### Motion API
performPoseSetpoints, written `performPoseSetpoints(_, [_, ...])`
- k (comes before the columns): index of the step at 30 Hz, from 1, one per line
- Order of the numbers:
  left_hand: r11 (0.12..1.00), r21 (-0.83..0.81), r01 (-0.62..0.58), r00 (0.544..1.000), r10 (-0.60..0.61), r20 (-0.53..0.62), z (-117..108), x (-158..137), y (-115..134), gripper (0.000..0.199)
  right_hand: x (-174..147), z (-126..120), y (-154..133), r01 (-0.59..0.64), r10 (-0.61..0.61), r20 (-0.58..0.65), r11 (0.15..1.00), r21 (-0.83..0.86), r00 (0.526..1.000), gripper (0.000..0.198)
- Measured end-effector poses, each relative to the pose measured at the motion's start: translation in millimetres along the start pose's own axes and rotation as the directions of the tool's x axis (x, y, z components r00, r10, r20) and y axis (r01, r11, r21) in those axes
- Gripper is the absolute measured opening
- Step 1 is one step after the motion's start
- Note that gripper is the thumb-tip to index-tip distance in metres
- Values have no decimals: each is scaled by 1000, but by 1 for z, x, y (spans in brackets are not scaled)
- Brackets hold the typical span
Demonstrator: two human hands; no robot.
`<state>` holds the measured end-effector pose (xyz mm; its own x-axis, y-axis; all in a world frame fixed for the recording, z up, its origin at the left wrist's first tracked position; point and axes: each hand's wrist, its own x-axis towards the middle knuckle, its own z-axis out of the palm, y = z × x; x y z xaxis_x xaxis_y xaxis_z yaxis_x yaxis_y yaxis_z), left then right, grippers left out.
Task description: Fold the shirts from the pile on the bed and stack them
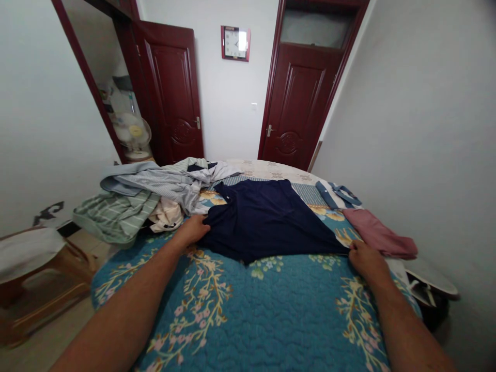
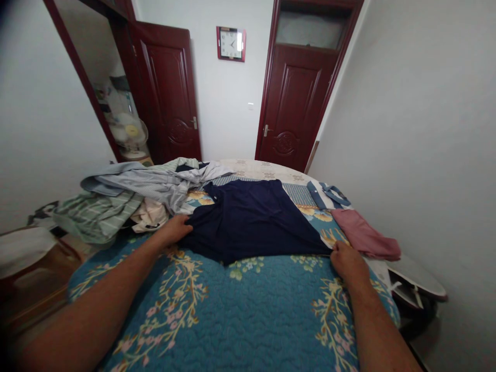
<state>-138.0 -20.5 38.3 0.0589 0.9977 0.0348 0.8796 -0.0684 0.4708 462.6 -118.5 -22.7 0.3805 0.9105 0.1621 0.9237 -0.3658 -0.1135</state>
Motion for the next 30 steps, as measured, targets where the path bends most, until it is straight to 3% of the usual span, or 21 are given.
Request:
performPoseSetpoints(2, [1000,11,25,996,-26,85,-14,-12,-18,15,-1,-1,0,-14,14,6,1000,-24,1000,23])
performPoseSetpoints(7, [975,57,215,937,-222,269,-35,-37,-56,32,-4,-5,-5,22,-20,47,998,-52,999,26])
performPoseSetpoints(9, [974,94,204,940,-222,259,-35,-39,-55,34,-5,-6,-6,51,-50,43,998,-42,998,28])
performPoseSetpoints(11, [973,143,181,964,-205,172,-33,-38,-46,35,-6,-5,-6,78,-78,12,997,-10,997,29])
performPoseSetpoints(14, [968,211,140,990,-133,-44,-27,-42,-28,38,-7,-1,-5,94,-90,-44,992,90,995,29])
performPoseSetpoints(16, [967,249,43,990,-8,-140,-22,-51,-18,37,-8,1,-3,91,-82,-72,985,146,994,30])
performPoseSetpoints(18, [961,247,-120,981,153,-117,-15,-64,-11,36,-9,3,-3,85,-68,-98,981,173,993,32])
performPoseSetpoints(22, [916,157,-368,929,354,108,0,-84,-7,40,-12,4,-5,143,-105,-145,950,279,984,39])
performPoseSetpoints(27, [875,288,-388,920,387,63,13,-79,-7,25,-12,8,-11,284,-249,-151,911,299,957,33])
performPoseSetpoints(30, [881,297,-370,928,368,64,11,-73,-9,28,-10,8,-13,290,-224,-240,913,286,944,35])
